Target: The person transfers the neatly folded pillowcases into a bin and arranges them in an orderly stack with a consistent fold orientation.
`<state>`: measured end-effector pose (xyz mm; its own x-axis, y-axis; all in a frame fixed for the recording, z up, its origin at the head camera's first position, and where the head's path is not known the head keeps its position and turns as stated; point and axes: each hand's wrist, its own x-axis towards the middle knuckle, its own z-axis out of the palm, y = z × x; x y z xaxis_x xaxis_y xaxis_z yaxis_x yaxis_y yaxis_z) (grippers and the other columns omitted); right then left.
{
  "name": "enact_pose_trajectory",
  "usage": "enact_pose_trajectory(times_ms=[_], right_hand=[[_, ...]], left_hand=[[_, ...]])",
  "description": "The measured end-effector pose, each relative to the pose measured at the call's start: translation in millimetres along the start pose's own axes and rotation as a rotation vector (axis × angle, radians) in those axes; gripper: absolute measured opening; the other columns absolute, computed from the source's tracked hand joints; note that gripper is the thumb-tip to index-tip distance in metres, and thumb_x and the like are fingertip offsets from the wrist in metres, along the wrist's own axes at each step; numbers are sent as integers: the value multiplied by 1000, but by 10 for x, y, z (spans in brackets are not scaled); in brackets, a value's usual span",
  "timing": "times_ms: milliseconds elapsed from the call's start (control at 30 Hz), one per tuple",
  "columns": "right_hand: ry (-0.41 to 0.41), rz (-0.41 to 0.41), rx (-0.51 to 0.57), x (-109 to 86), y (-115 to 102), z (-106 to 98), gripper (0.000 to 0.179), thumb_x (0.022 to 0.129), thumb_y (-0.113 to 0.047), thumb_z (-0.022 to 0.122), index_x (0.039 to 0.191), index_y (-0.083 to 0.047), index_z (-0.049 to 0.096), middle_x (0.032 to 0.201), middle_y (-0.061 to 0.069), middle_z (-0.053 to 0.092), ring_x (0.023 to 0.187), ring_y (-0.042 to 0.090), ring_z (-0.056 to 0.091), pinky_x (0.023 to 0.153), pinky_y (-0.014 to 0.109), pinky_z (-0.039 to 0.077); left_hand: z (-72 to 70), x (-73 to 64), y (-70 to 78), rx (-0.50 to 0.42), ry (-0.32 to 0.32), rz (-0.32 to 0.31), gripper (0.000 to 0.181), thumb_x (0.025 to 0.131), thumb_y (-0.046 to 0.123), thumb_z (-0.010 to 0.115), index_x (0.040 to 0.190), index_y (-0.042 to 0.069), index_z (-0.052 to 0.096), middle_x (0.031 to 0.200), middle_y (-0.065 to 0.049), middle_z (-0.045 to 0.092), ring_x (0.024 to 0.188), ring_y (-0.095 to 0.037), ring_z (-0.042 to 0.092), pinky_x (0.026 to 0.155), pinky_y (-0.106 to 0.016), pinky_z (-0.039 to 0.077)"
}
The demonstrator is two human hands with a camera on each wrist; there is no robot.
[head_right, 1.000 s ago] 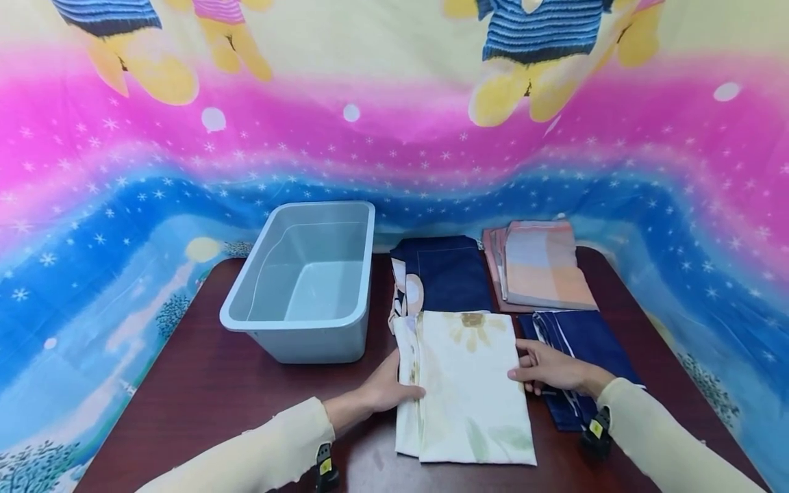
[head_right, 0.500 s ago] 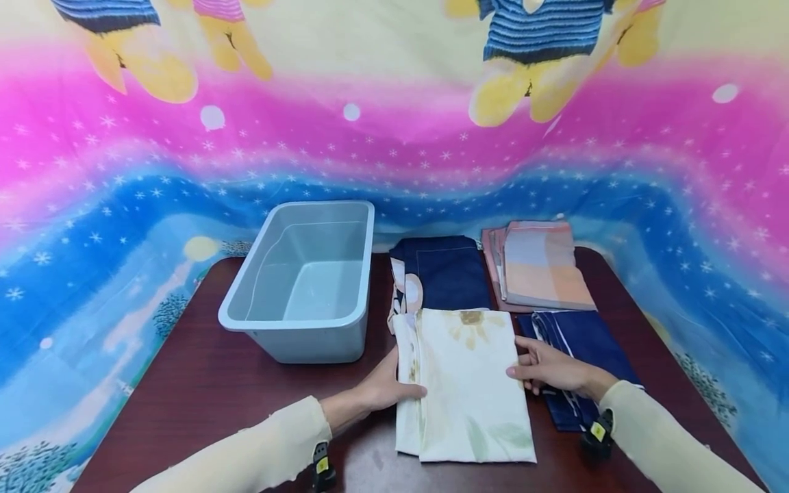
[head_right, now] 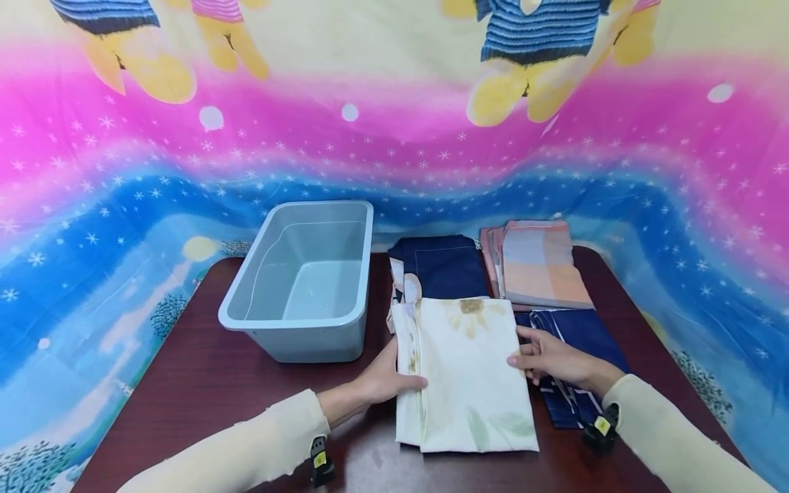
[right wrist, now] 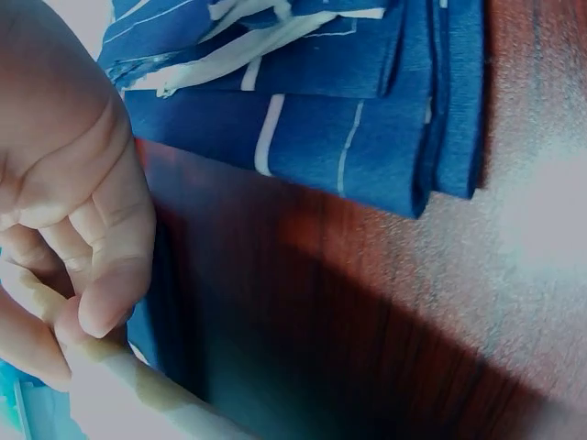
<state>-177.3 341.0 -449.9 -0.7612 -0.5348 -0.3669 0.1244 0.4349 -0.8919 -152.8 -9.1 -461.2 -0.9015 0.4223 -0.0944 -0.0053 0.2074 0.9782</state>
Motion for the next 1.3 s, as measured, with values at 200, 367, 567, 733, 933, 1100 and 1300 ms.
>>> enact_pose_trajectory(times_ms=[200, 367, 567, 733, 933, 1100, 1300], right_hand=[[17, -8, -6, -8, -94, -7, 89, 105, -20, 55, 158, 5, -11, 85, -2, 69, 63, 9, 56, 61, 30, 54], [30, -12, -18, -25, -141, -10, 87, 105, -20, 55, 159, 3, -9, 81, -2, 67, 62, 10, 56, 61, 31, 53], [30, -20, -31, -57, -228, -12, 87, 106, -20, 54, 159, 2, -12, 79, -1, 63, 63, 13, 56, 62, 35, 53], [59, 5, -56, -91, -313, -32, 91, 105, -24, 54, 159, 0, -15, 84, 2, 65, 63, 15, 56, 63, 37, 53], [53, -9, -46, -94, -400, -45, 88, 106, -23, 54, 161, -3, -11, 84, 2, 67, 64, 13, 57, 63, 38, 53], [36, -25, -29, -128, -486, -58, 87, 106, -21, 53, 160, -3, -12, 80, -1, 64, 63, 14, 57, 63, 37, 53], [36, -35, -24, -169, -598, -67, 90, 106, -19, 52, 158, -1, -19, 78, -3, 61, 64, 13, 55, 66, 37, 53]], left_hand=[[-10, 11, 79, 32, 22, 10, 89, 78, -1, 80, 153, 7, 34, 133, -16, 59, 115, -22, 62, 96, -33, 52], [-40, 3, 138, 28, 12, 46, 89, 78, -1, 79, 154, 8, 34, 134, -17, 59, 115, -23, 62, 95, -32, 52], [-91, -22, 224, 54, 6, 65, 92, 79, 0, 79, 156, 10, 30, 141, -16, 55, 121, -24, 59, 99, -35, 51], [-118, -32, 301, 62, 5, 54, 90, 80, 1, 79, 156, 10, 31, 138, -17, 56, 118, -25, 61, 96, -35, 53], [-148, -46, 384, 89, 13, 34, 93, 80, 3, 81, 157, 12, 29, 139, -15, 54, 115, -22, 62, 93, -33, 55], [-168, -59, 469, 85, 10, 13, 92, 81, 0, 80, 156, 11, 29, 137, -15, 55, 113, -23, 64, 91, -37, 58], [-220, -65, 627, 78, -13, 18, 91, 83, 1, 79, 157, 15, 27, 132, -13, 60, 107, -22, 69, 87, -37, 59]])
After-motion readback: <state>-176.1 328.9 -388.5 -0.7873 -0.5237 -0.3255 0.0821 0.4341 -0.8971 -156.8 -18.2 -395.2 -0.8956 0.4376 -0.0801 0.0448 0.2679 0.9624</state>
